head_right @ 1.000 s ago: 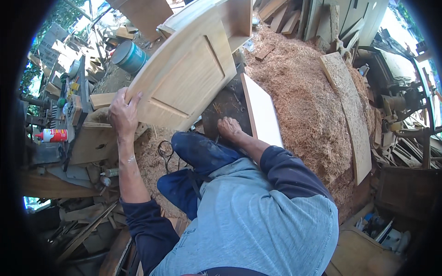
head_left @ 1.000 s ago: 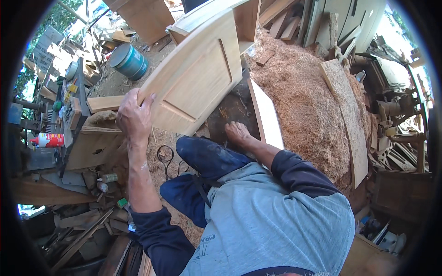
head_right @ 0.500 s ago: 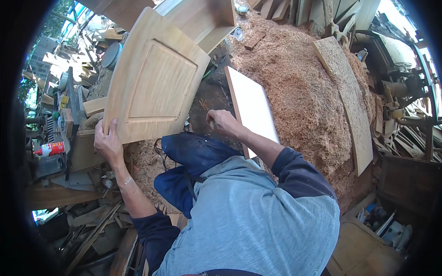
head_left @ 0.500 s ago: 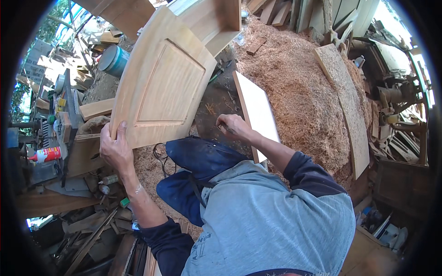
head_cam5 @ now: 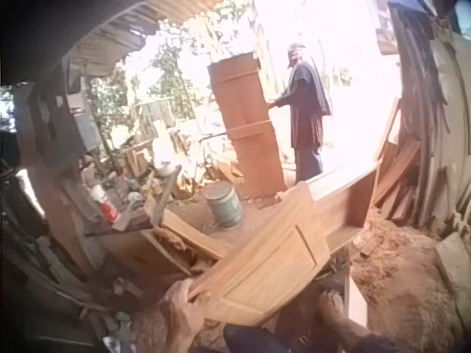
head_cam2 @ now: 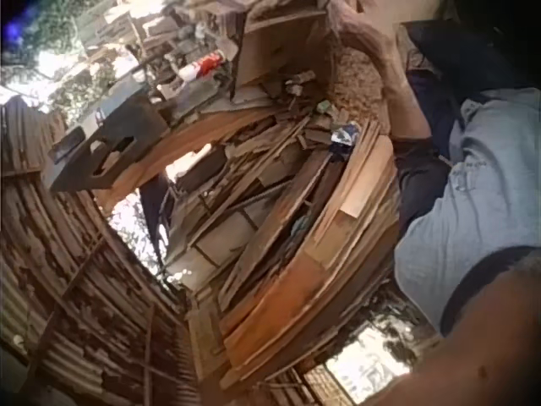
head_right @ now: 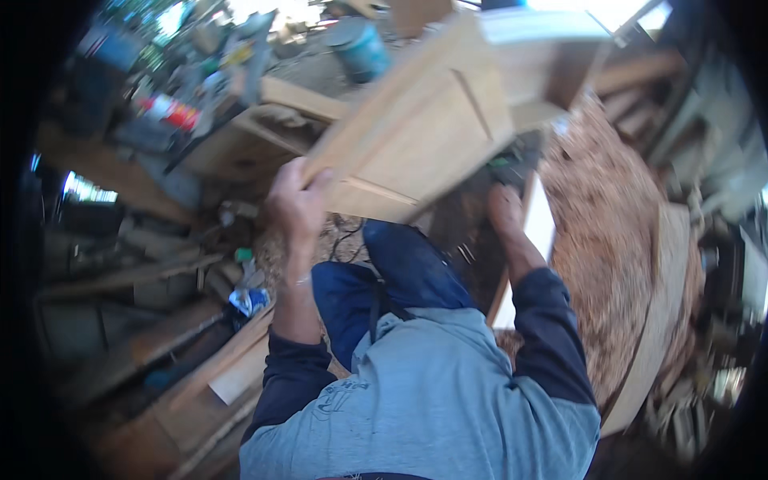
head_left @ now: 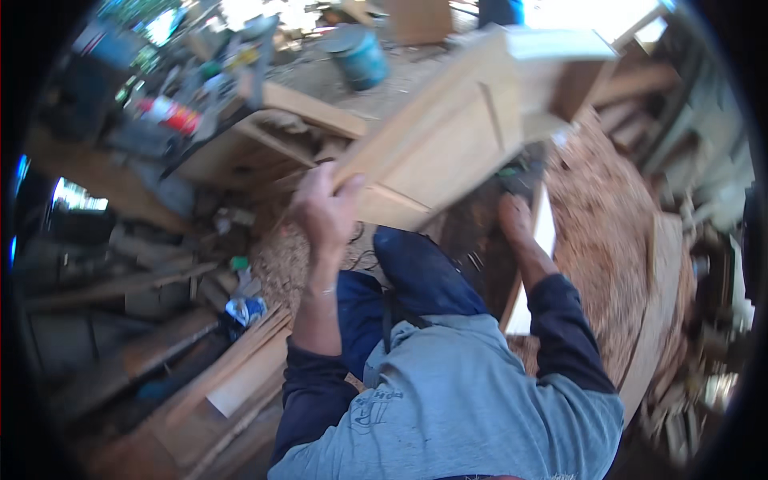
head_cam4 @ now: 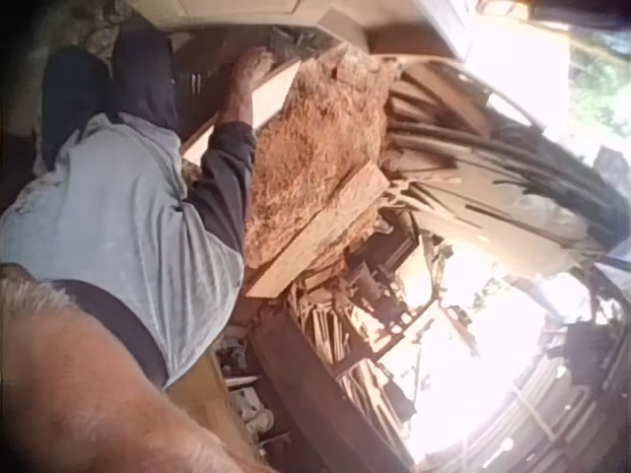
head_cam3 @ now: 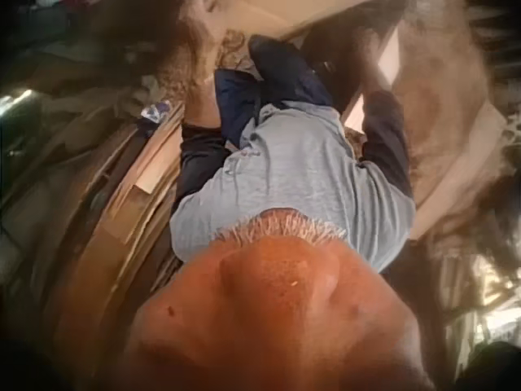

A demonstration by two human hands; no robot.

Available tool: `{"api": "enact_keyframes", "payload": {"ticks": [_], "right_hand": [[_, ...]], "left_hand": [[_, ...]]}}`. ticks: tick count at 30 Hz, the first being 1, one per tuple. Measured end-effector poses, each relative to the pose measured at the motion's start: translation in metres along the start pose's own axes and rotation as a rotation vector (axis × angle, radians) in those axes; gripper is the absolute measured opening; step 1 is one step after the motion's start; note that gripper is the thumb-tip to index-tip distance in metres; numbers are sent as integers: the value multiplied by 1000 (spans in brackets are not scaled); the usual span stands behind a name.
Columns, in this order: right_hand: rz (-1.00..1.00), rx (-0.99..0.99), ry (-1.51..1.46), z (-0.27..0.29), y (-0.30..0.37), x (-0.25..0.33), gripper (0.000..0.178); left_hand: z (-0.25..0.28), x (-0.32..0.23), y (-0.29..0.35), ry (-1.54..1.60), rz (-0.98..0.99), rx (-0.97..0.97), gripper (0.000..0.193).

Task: The person marks lines on a wooden panel and a frame using a square and a pencil, then aligns a brass hinge to the marked area. They turn the panel over and repeat the marking process on different sections.

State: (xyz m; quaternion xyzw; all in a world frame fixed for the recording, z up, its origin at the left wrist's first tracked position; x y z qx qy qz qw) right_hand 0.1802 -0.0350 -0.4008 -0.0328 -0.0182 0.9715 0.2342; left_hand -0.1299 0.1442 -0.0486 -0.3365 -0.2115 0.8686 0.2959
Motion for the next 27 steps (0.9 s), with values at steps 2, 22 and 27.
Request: {"api": "enact_keyframes", "payload": {"ticks": [2, 22, 27], "right_hand": [[-362, 48, -273, 20, -5, 25, 24], [617, 287, -1236, 429, 24, 136, 28], [893, 170, -596, 527, -66, 267, 16]], "left_hand": [[9, 10, 6, 61, 2, -30, 38], [-17, 16, 5, -60, -83, 33, 38], [-7, -1, 11, -157, -178, 145, 29]]}}
Point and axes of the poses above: each hand's wrist, its own y-axis away from the middle knuckle, its own z-axis out of the back of the hand, x = y × z, the point moved 3 cm from there along -y, towards the middle knuckle, and after that the axes turned 9 degrees about z, right-handed, at the moved point
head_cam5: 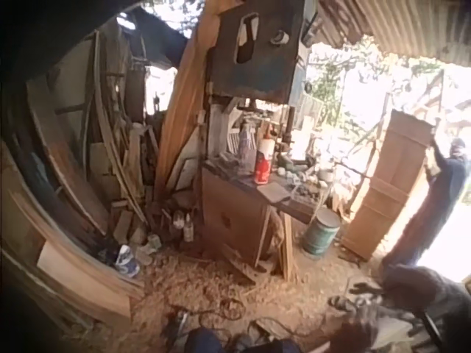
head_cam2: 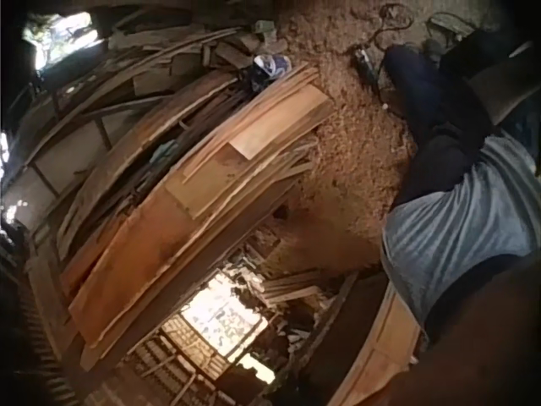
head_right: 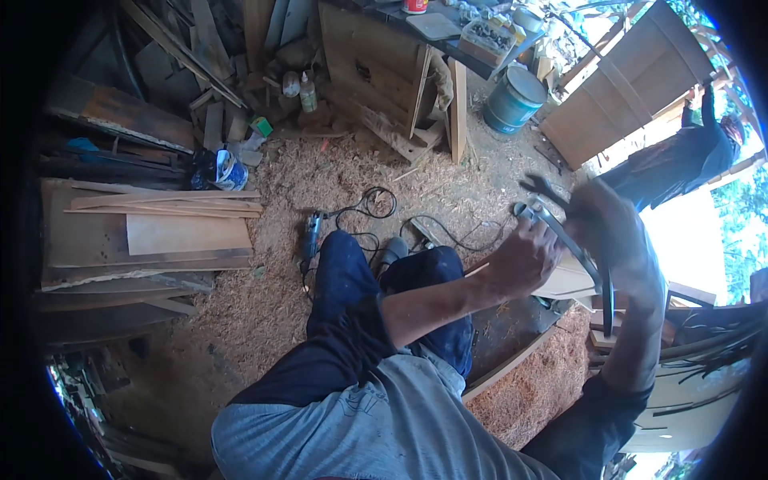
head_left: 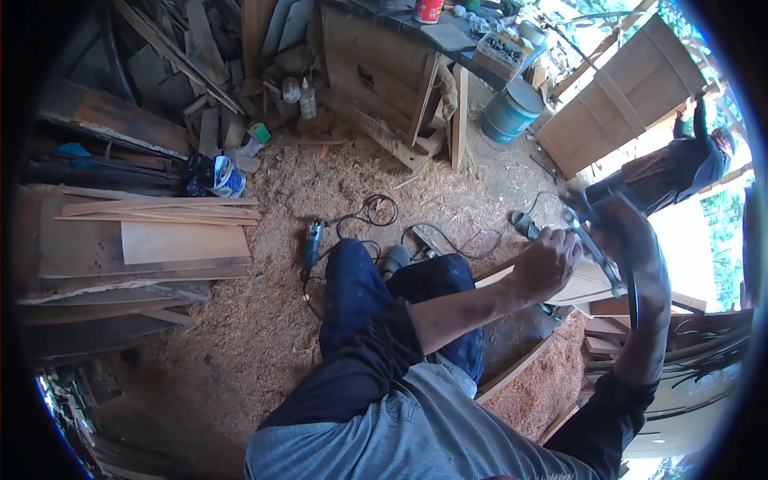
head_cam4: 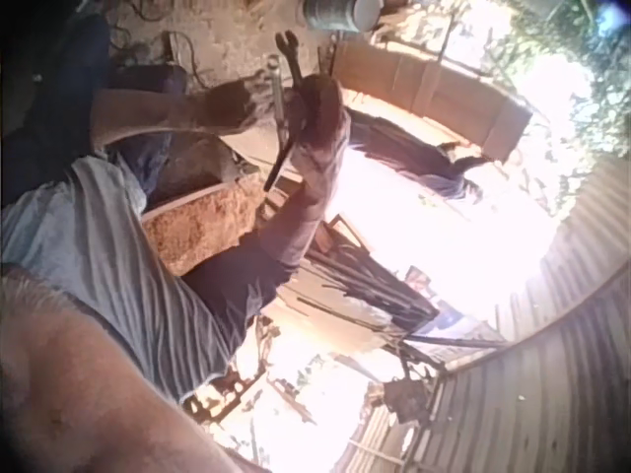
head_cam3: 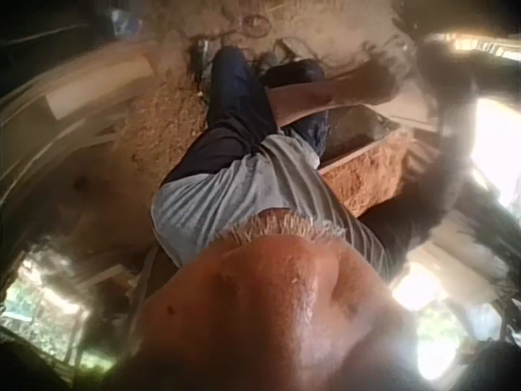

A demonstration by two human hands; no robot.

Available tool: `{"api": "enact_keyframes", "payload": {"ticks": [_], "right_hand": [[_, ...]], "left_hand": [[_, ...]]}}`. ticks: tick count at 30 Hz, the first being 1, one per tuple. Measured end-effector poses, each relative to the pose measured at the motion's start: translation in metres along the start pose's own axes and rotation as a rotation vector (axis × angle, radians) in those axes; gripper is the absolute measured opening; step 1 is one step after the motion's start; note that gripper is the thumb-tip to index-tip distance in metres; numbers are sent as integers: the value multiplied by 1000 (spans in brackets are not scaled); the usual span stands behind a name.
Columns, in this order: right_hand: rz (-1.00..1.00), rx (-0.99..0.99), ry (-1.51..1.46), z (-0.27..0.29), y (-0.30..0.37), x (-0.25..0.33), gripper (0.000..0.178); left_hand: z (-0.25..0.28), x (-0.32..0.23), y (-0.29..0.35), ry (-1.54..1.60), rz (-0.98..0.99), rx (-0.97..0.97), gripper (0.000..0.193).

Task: The person marks lines on a wooden panel and a frame using a square and a pencil, then aligns a brass hinge to the marked area. They turn the panel over and repeat the marking process on different sections.

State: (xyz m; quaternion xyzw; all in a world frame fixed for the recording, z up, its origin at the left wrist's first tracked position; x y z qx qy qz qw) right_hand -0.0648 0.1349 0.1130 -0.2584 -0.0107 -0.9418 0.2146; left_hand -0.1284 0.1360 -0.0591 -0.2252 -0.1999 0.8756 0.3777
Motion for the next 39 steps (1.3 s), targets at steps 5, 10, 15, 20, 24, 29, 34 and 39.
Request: {"api": "enact_keyframes", "payload": {"ticks": [5, 10, 15, 20, 24, 29, 34, 39], "right_hand": [[452, -142, 246, -14, -111, 29, 15], [368, -217, -241, -20, -177, -2, 15], [-265, 487, -165, -97, -221, -25, 32], [-180, 741, 255, -147, -226, -67, 32], [67, 687, 423, -175, -244, -119, 26], [227, 862, 538, -217, -252, -171, 22], [219, 587, 499, -242, -273, -214, 27], [226, 717, 609, -269, -320, -183, 7]], "left_hand": [[-4, -12, 2, 73, -54, -206, 33], [4, -25, 13, 132, -143, -253, 31], [-5, -52, 37, 148, -211, -244, 26], [7, -47, 24, 154, -207, -178, 24], [-24, -54, 9, 232, -112, -193, 26], [-64, -54, 0, 844, -88, 159, 35], [-63, -40, 9, 1983, 125, 88, 61], [-82, -41, 18, 2294, 217, 389, 70]]}}
Point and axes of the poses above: each hand's wrist, its own y-axis away from the middle knuckle, its own z-axis out of the back of the hand, x = y × z, the point moved 3 cm from there along -y, towards the middle knuckle, and after that the axes turned 9 degrees about z, right-handed, at the moved point
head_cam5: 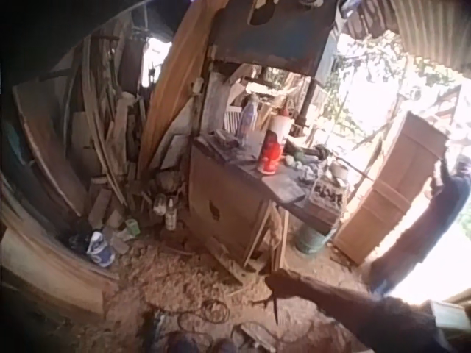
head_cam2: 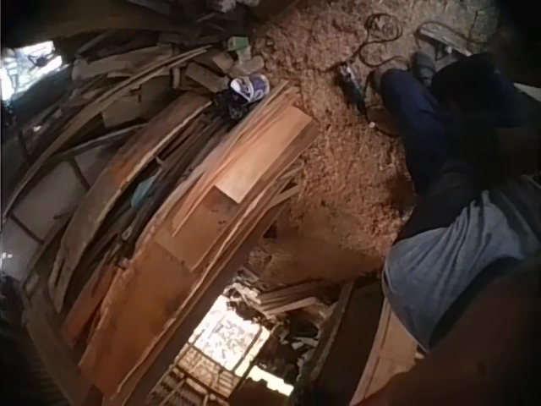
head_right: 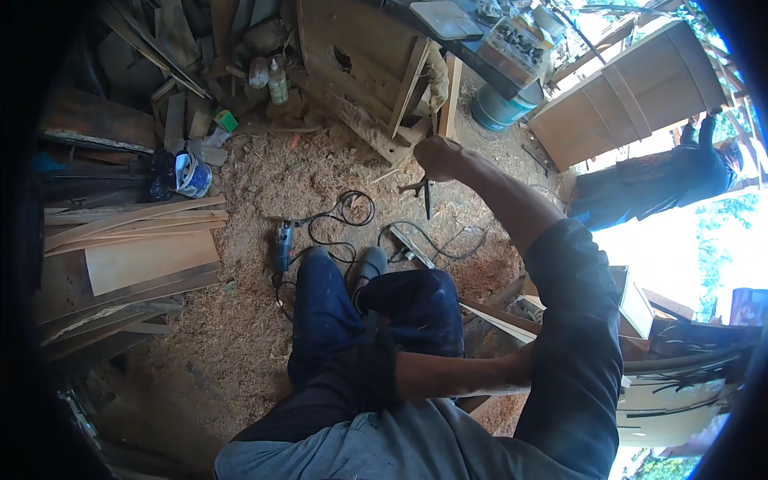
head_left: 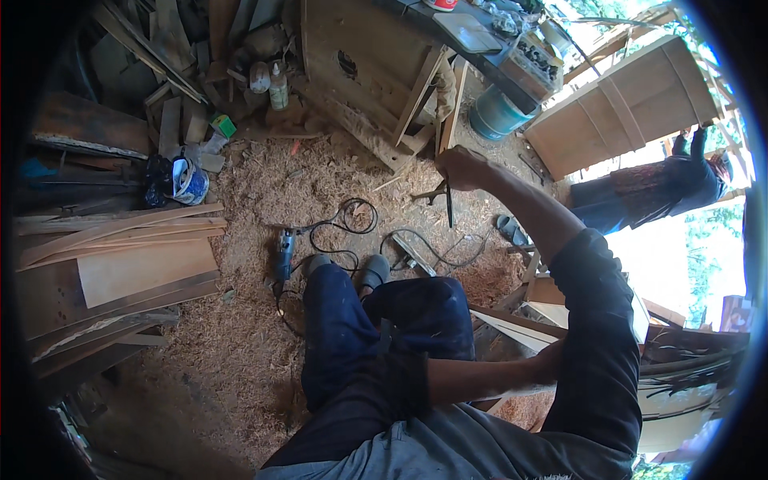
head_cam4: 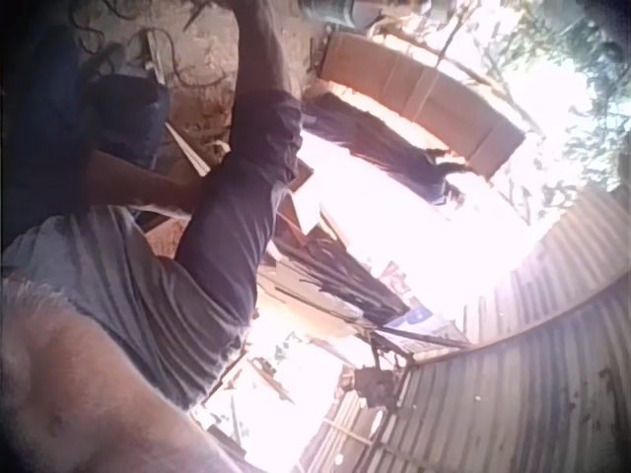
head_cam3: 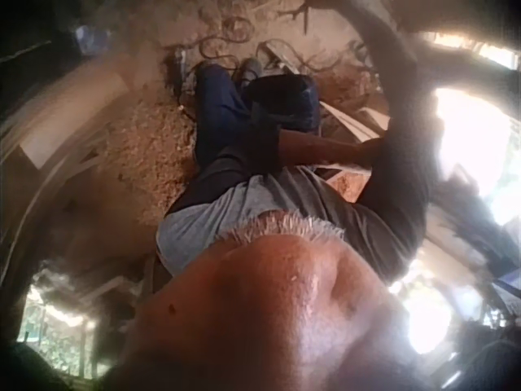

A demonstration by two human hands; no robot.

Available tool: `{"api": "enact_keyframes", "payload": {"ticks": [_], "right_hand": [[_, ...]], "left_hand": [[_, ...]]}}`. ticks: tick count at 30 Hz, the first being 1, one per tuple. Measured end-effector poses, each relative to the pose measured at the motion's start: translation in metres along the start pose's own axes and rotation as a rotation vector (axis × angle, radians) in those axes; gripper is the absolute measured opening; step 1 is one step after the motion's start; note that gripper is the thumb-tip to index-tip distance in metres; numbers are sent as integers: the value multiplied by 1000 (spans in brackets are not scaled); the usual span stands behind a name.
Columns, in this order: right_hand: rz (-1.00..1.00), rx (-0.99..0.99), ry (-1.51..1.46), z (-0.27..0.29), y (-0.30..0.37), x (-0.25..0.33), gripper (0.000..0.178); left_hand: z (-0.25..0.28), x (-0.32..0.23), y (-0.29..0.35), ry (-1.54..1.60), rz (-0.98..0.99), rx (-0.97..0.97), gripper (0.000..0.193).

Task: The person marks lines on a wooden panel and a frame using a square and a pencil, then aligns a brass hinge to the marked area. They turn the panel over and repeat the marking process on different sections.

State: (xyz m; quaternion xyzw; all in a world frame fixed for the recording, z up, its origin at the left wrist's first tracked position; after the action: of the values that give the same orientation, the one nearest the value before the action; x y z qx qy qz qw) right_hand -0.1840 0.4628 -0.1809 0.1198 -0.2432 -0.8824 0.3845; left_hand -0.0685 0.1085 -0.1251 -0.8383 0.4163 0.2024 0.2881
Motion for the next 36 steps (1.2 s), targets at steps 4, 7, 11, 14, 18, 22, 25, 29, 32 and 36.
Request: {"api": "enact_keyframes", "payload": {"ticks": [4, 7, 11, 14, 18, 22, 25, 29, 32, 36], "right_hand": [[-24, -40, -107, 1, -4, -2, 8], [-74, 14, -119, 23, 15, 15, 11], [-5, 15, 6, 52, 49, 31, 10], [234, -345, -2, 73, 94, 40, 11], [315, -555, -153, 95, 141, 52, 15], [352, -798, -236, 120, 161, 77, 19], [190, -696, 63, 107, 175, 74, 21], [-108, -381, 491, 101, 168, 98, 17], [-147, -117, 598, 106, 165, 89, 13], [-182, 94, 882, 78, 163, 55, 11]], "left_hand": [[-1, -9, 5, 90, -68, -95, 54], [-3, -18, 0, 87, 5, -11, 56], [-10, -33, -12, -834, -440, -200, 47], [-30, -38, -26, -1800, -486, -236, 42], [-41, -64, -18, -2197, -475, -35, 29], [-40, -55, -13, -2064, -739, -432, 28], [-50, -41, -12, -2081, -655, -382, 30], [-52, -54, -4, -2350, -569, -212, 29], [-52, -59, -3, -2277, -662, -294, 27], [-54, -53, -9, -2300, -665, -239, 27]]}}
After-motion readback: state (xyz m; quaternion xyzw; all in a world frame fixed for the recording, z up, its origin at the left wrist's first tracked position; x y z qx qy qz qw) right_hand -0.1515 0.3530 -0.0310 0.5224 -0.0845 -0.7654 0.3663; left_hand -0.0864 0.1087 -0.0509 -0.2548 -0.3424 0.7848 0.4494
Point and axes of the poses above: each hand's wrist, its own y-axis away from the middle knuckle, its own z-axis out of the back of the hand, x = y × z, the point moved 3 cm from there along -y, towards the middle knuckle, and after that the axes turned 9 degrees about z, right-handed, at the moved point
